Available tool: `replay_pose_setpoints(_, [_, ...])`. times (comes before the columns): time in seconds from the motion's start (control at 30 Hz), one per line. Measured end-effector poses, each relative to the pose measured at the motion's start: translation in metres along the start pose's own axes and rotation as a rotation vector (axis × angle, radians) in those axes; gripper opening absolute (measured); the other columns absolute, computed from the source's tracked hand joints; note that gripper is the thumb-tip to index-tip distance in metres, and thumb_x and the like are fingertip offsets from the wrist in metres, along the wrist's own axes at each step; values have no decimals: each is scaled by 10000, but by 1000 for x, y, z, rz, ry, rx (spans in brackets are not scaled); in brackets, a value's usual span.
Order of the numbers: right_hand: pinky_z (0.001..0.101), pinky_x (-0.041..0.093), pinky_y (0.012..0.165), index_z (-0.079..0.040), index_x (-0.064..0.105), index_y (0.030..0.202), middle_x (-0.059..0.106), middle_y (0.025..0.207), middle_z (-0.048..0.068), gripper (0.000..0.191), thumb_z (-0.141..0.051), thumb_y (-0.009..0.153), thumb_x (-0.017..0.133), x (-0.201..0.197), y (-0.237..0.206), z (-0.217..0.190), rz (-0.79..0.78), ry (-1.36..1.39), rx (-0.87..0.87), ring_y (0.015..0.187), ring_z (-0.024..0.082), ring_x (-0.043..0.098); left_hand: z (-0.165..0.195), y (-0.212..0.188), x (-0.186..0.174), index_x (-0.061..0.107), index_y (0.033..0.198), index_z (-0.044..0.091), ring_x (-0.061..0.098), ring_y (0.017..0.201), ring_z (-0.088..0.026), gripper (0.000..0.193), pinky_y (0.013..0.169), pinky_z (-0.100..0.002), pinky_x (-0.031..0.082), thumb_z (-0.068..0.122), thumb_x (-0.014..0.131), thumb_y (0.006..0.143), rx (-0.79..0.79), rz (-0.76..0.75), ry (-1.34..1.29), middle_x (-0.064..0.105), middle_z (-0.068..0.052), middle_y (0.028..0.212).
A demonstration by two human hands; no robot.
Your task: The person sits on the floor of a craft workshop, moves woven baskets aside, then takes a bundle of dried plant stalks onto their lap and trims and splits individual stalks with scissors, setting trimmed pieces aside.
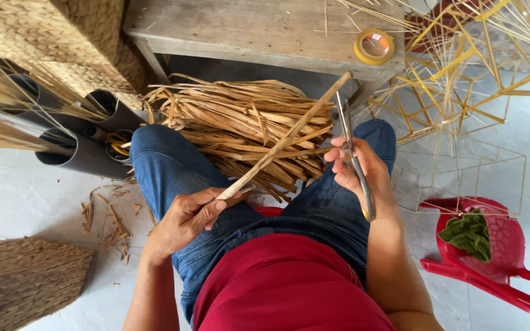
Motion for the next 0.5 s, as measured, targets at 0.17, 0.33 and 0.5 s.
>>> replay_pose_setpoints(0.17, [200,458,798,-41,597,1381,672,1077,49,638,-358,873,816,-12,-7,-7,93,-69,15,881,71,562,-4,1,5,765,1236,91,473,511,-79,339,472,-257,424,265,612,989,-72,-66,21,605,-8,612])
replay_pose_setpoints(0.33, [192,426,628,-30,616,1342,626,922,10,585,-368,899,796,-23,-14,-5,115,-51,-67,743,54,531,-8,2,8,768,1235,95,472,504,-78,340,466,-262,416,272,625,982,-79,-95,16,553,3,567])
replay_pose_setpoints(0.5, [214,379,470,-4,657,1210,542,721,-2,348,-180,932,773,-30,-19,14,203,48,-22,555,58,458,-12,2,9,764,1236,90,465,515,-76,337,470,-259,413,266,628,982,-110,-105,12,521,21,570])
Point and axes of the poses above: each hand's wrist, its own y-axis towards the middle knuckle, its own x-axis out of the palm, z = x × y, the point moved 4 cm from there along y, towards the middle knuckle
